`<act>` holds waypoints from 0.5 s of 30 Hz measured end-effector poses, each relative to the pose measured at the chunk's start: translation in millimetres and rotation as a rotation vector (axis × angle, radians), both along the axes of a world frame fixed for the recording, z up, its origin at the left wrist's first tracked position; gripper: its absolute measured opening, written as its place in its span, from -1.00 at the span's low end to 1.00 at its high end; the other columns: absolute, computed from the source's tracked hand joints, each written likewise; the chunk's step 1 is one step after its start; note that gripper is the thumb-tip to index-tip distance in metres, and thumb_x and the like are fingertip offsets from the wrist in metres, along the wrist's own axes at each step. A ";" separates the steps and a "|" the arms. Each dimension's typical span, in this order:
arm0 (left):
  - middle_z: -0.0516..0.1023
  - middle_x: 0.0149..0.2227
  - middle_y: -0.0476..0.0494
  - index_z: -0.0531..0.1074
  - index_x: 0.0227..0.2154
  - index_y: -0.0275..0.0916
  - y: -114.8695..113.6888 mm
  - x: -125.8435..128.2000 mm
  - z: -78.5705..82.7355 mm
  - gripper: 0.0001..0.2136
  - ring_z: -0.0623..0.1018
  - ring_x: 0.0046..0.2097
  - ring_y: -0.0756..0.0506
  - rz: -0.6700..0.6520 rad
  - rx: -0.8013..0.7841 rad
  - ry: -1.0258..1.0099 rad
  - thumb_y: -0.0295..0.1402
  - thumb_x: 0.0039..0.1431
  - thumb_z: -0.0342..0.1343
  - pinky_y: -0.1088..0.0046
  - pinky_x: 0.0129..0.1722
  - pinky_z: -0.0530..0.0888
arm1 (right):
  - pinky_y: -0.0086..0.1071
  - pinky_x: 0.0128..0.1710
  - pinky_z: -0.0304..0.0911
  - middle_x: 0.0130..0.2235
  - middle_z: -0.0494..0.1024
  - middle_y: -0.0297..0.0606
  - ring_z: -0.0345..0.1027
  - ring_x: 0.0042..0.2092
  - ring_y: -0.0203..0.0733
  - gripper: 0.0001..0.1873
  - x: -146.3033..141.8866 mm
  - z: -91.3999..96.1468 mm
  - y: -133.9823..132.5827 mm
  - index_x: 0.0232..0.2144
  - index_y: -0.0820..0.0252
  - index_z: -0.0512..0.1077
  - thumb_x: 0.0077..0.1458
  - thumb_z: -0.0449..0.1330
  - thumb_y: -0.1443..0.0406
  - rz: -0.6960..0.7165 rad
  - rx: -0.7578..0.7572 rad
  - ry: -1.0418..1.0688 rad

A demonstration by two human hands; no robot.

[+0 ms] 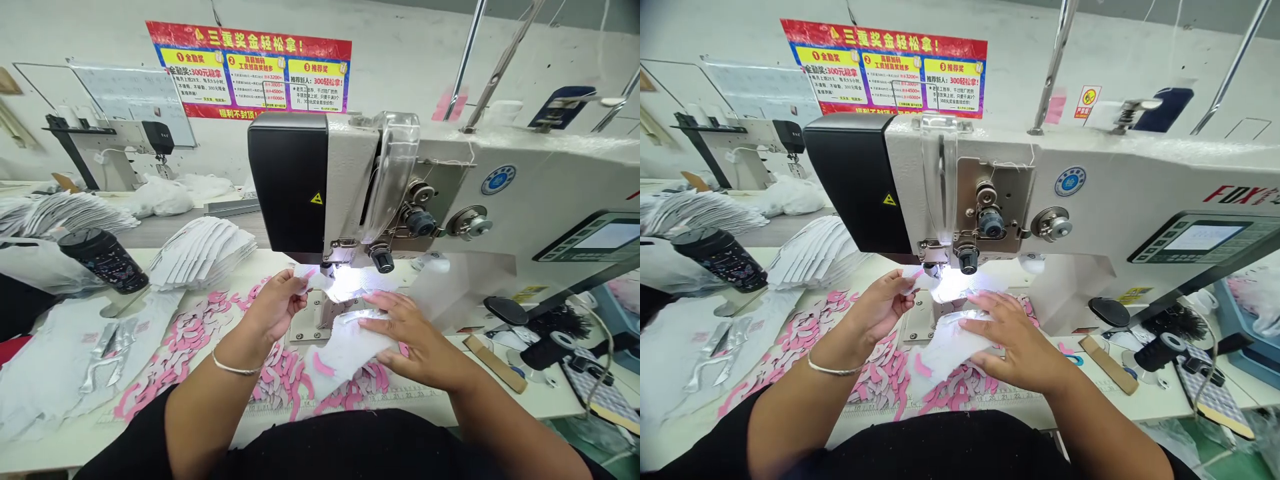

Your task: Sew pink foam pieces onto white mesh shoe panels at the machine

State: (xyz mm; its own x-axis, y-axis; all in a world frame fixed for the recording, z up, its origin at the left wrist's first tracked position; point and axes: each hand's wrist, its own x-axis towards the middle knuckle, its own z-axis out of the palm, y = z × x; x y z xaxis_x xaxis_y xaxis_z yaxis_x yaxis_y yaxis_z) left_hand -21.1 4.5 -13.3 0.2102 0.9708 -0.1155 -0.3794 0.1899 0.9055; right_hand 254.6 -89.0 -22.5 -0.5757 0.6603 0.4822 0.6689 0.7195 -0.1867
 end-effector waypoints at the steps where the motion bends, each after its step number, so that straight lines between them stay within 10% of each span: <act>1: 0.45 -0.46 0.04 0.35 -0.48 -0.23 -5.4 -2.6 -1.0 -0.76 0.37 -0.52 0.11 0.004 0.002 -0.001 -0.39 -0.09 0.36 0.60 -0.52 0.37 | 0.03 0.25 0.13 0.36 0.14 -0.26 0.06 0.34 0.03 -0.48 -0.4 2.2 -0.4 0.20 -0.12 0.30 0.21 0.15 0.06 0.017 -0.050 0.018; 10: 0.43 -0.41 0.03 0.39 -0.34 -0.21 -25.1 -5.9 -6.5 -0.75 0.44 -0.47 0.08 0.002 0.081 0.114 -0.24 0.01 0.32 0.56 -0.46 0.43 | 0.03 0.25 0.13 0.26 0.32 -0.16 0.16 0.28 0.00 -0.54 -47.5 -6.1 35.1 0.20 0.02 0.31 0.27 0.08 0.28 -0.229 0.125 0.000; 15: 0.51 -0.37 -0.06 0.38 -0.34 -0.20 -21.4 -62.7 -20.4 -0.74 0.51 -0.37 -0.02 0.219 0.152 0.458 -0.10 0.09 0.19 0.44 -0.32 0.46 | 0.11 0.25 0.08 0.22 0.37 -0.16 0.20 0.26 0.07 -0.59 -29.5 -25.5 33.3 0.15 0.03 0.36 0.28 0.08 0.21 -0.178 0.182 0.118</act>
State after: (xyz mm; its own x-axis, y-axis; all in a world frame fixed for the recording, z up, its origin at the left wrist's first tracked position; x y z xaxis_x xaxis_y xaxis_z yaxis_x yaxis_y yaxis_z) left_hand -83.8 -16.9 -33.8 -0.0385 0.9993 -0.0025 0.0458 0.0043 0.9989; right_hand 225.1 -55.7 -48.0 -0.3913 0.6420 0.6594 0.7688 0.6218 -0.1493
